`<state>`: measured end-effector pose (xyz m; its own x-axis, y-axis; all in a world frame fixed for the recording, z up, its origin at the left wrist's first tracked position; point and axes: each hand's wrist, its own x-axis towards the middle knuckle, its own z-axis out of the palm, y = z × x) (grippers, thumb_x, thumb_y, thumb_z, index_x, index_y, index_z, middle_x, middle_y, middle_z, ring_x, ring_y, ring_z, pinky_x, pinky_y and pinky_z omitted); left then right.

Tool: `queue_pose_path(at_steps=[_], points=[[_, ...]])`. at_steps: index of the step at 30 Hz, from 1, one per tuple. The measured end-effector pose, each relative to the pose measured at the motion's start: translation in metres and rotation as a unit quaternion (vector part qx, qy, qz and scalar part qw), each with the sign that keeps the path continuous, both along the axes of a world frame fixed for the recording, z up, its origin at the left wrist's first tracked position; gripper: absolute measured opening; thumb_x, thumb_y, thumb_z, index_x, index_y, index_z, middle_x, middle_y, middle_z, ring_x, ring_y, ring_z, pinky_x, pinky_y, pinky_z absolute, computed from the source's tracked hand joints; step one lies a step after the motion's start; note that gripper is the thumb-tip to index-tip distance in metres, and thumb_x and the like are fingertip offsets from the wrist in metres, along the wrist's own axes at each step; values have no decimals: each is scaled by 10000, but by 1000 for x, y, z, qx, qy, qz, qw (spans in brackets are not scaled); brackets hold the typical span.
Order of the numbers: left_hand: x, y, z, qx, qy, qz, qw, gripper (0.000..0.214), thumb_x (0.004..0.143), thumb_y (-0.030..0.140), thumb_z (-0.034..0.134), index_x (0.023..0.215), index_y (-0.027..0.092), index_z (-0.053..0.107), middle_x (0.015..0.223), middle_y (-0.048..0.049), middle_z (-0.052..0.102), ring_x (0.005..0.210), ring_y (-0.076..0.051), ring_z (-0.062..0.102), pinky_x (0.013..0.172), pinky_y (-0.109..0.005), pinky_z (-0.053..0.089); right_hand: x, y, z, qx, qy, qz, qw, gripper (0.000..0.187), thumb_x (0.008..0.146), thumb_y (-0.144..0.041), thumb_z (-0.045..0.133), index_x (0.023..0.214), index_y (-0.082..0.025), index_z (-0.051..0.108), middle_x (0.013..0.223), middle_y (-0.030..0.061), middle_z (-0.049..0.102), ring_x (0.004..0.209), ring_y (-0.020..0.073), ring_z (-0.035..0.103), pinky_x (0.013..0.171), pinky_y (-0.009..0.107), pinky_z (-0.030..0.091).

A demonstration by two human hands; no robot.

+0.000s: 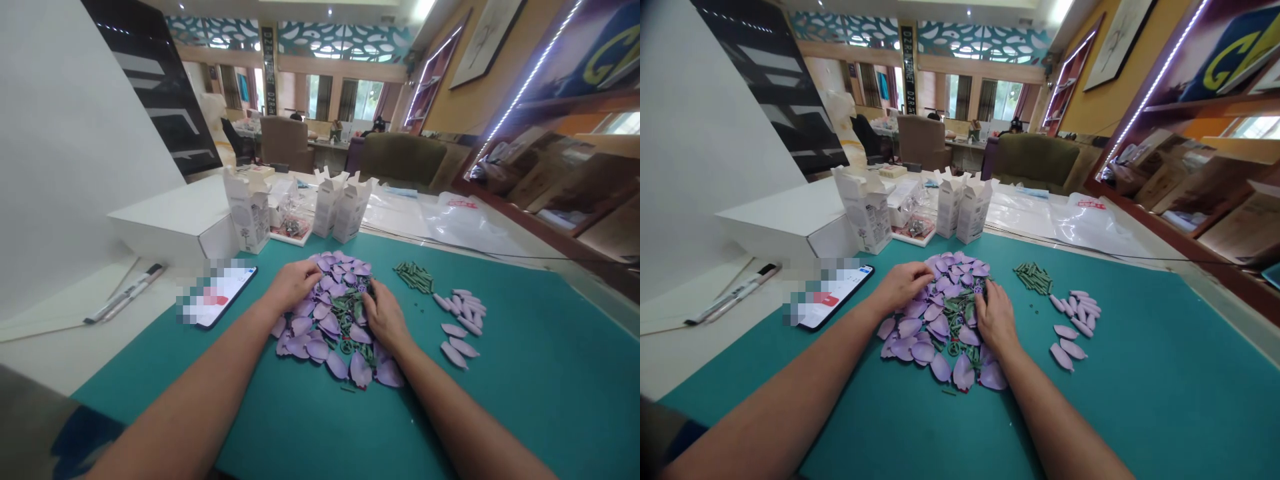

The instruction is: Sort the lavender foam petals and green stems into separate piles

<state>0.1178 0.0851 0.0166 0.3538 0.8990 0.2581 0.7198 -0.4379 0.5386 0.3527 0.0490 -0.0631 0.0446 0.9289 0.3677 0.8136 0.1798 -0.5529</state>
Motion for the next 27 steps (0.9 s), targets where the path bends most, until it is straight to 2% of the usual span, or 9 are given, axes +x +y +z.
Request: queue_pose_path(at_steps=[3,5,10,15,17,19,22,25,27], points=[[0,-1,2,-6,19,-20,1000,198,881,243,515,890,182,704,930,-30,721,872,-176,633,773,-255,429,-24,2,0,12,-5,3,1000,559,932,-420,349,1359,-86,489,1376,224,512,1300,317,437,1086,533,327],[0,-2,5,-22,68,-40,997,181,866,212,525,893,176,701,939,-32,714,885,-172,628,776,-245,428,-37,5,-2,23,-8,1,1000,548,933,-408,346,1346,-82,498,1366,221,523,1292,309,446,1073,525,343],[-1,-11,16,-53,167,-70,982,111,812,239,602,804,188,701,893,-30,683,829,-174,610,700,-239,420,-54,11,-4,48,4,12,999,503,940,-408,336,1331,-145,513,1351,172,554,1256,273,486,1051,488,375],[-5,-16,23,-52,239,-80,966,103,795,263,607,824,216,695,936,-26,676,895,-195,613,708,-259,417,-41,3,20,78,28,45,996,455,930,-442,366,1200,-160,600,1263,162,601,1213,277,518,1038,474,400],[-5,-18,25,-64,272,-65,958,109,789,284,611,824,219,691,943,-31,687,927,-214,618,736,-281,423,-29,-8,35,56,34,74,995,414,920,-474,414,1119,-184,632,1187,137,634,1138,271,563,992,462,442],[-4,-20,28,-78,295,-42,951,156,788,346,624,834,215,695,961,-50,698,961,-246,621,774,-321,430,-16,-24,47,14,30,108,994,428,905,-523,460,1154,-215,620,1210,114,625,1134,265,573,956,444,474],[-1,-23,28,-88,314,-18,945,236,773,420,642,845,204,707,980,-81,706,988,-285,622,822,-380,431,-2,-52,49,-11,-12,180,984,668,827,-613,572,1391,-270,470,1437,111,482,1315,294,452,1033,465,427],[3,-23,25,-99,315,-11,944,215,735,386,670,816,191,709,925,-93,711,966,-294,629,840,-398,427,5,-78,33,-13,-65,234,970,1038,673,-699,686,1527,-286,264,1557,136,313,1406,355,321,1078,513,378],[5,-21,23,-104,311,-12,945,188,716,348,677,807,187,706,895,-94,710,949,-289,633,837,-388,425,4,-89,19,-13,-98,239,966,1188,586,-726,728,1552,-291,189,1578,140,264,1422,390,272,1086,548,354]])
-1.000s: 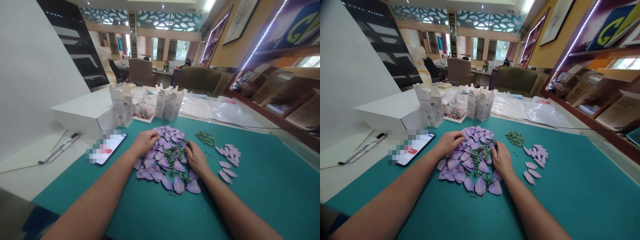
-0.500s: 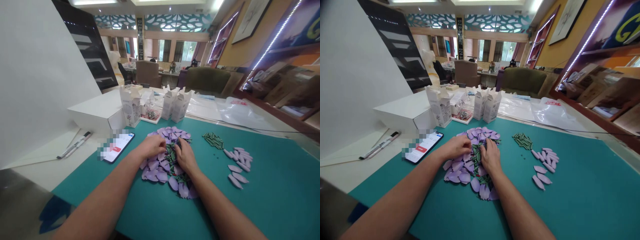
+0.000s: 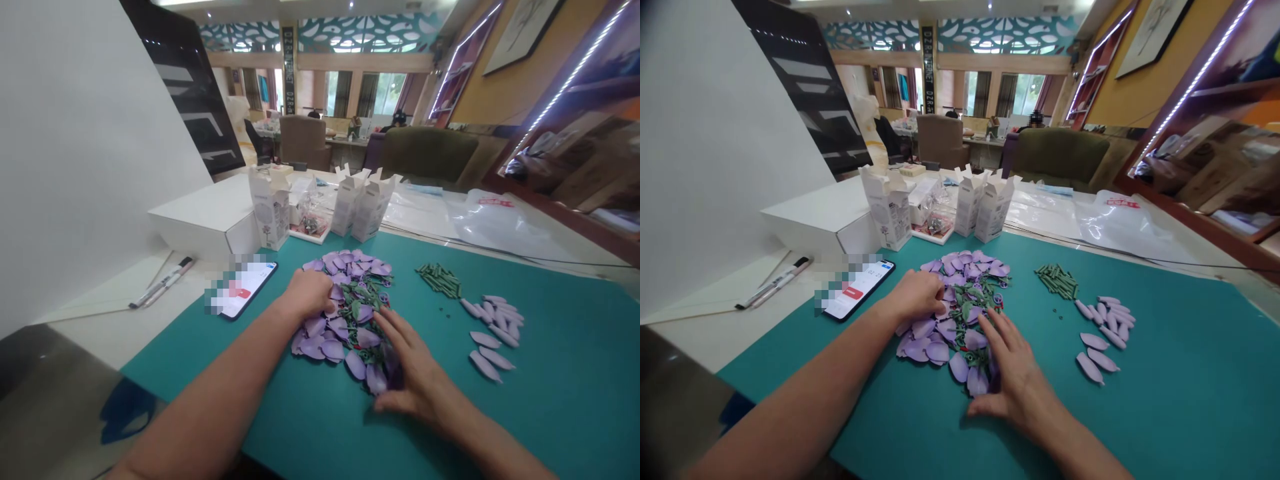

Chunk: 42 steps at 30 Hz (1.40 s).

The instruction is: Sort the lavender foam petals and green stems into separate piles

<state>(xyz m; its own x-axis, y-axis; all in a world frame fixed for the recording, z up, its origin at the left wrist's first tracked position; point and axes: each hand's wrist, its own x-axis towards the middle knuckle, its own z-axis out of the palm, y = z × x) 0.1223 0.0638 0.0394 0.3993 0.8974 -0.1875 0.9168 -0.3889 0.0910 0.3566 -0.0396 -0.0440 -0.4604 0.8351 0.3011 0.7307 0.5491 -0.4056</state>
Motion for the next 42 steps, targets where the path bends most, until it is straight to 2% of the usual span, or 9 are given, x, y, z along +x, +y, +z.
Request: queue_pose_path(at_steps=[3,8,16,19,21,24,27,33,42], points=[[-1,2,-2,-7,-11,0,1000,154,723,319,661,803,191,696,864,-79,711,911,-265,640,787,-347,425,-7,-3,-15,19,-37,-17,999,1282,532,-729,756,1562,-311,117,1587,133,246,1428,410,242,1090,588,319],[-7,6,-3,-9,-45,0,999,165,790,346,603,767,199,674,815,-45,705,814,-219,635,647,-285,380,-25,16,-21,46,-74,-31,996,1189,636,-695,713,1565,-304,84,1590,123,244,1438,381,229,1109,582,276],[-17,12,-3,6,-144,8,989,231,811,383,550,748,193,666,759,-7,676,706,-159,575,555,-255,318,-55,57,-11,73,-83,-71,991,1026,677,-695,669,1519,-237,302,1557,147,314,1415,385,267,1082,603,293],[-17,10,2,-13,-223,6,975,220,794,360,563,718,175,655,692,8,638,673,-141,547,556,-241,321,-56,59,5,110,-48,-75,990,840,750,-665,615,1454,-251,421,1514,139,390,1396,387,296,1067,618,298],[-14,7,5,-33,-265,0,964,213,784,345,571,696,165,643,652,18,601,660,-135,529,556,-236,323,-57,54,17,120,4,-69,990,604,864,-562,525,1379,-248,508,1410,129,514,1325,337,411,1052,553,352],[-8,-1,8,-60,-301,-24,951,199,783,303,560,665,154,619,619,28,548,644,-124,505,558,-231,326,-61,45,30,74,88,-73,991,433,936,-444,422,1276,-227,579,1169,111,664,1058,257,603,924,427,473],[-2,-7,7,-80,-300,-47,949,186,791,285,561,672,153,618,615,31,532,631,-118,492,544,-229,317,-65,38,34,-2,142,-98,985,398,923,-427,424,1221,-229,598,1055,90,698,891,225,645,800,358,517],[-5,-5,3,-91,-287,-77,950,233,843,348,558,730,163,644,667,24,585,660,-120,524,551,-224,342,-53,40,28,-41,187,-118,974,368,860,-499,474,1033,-236,664,959,63,723,821,221,654,750,331,514],[-36,-10,17,4,-267,13,964,242,879,330,475,813,176,650,774,4,650,727,-144,559,626,-241,392,-16,65,28,-60,264,-220,937,434,837,-556,464,1030,-196,611,639,4,558,564,173,522,513,289,427]])
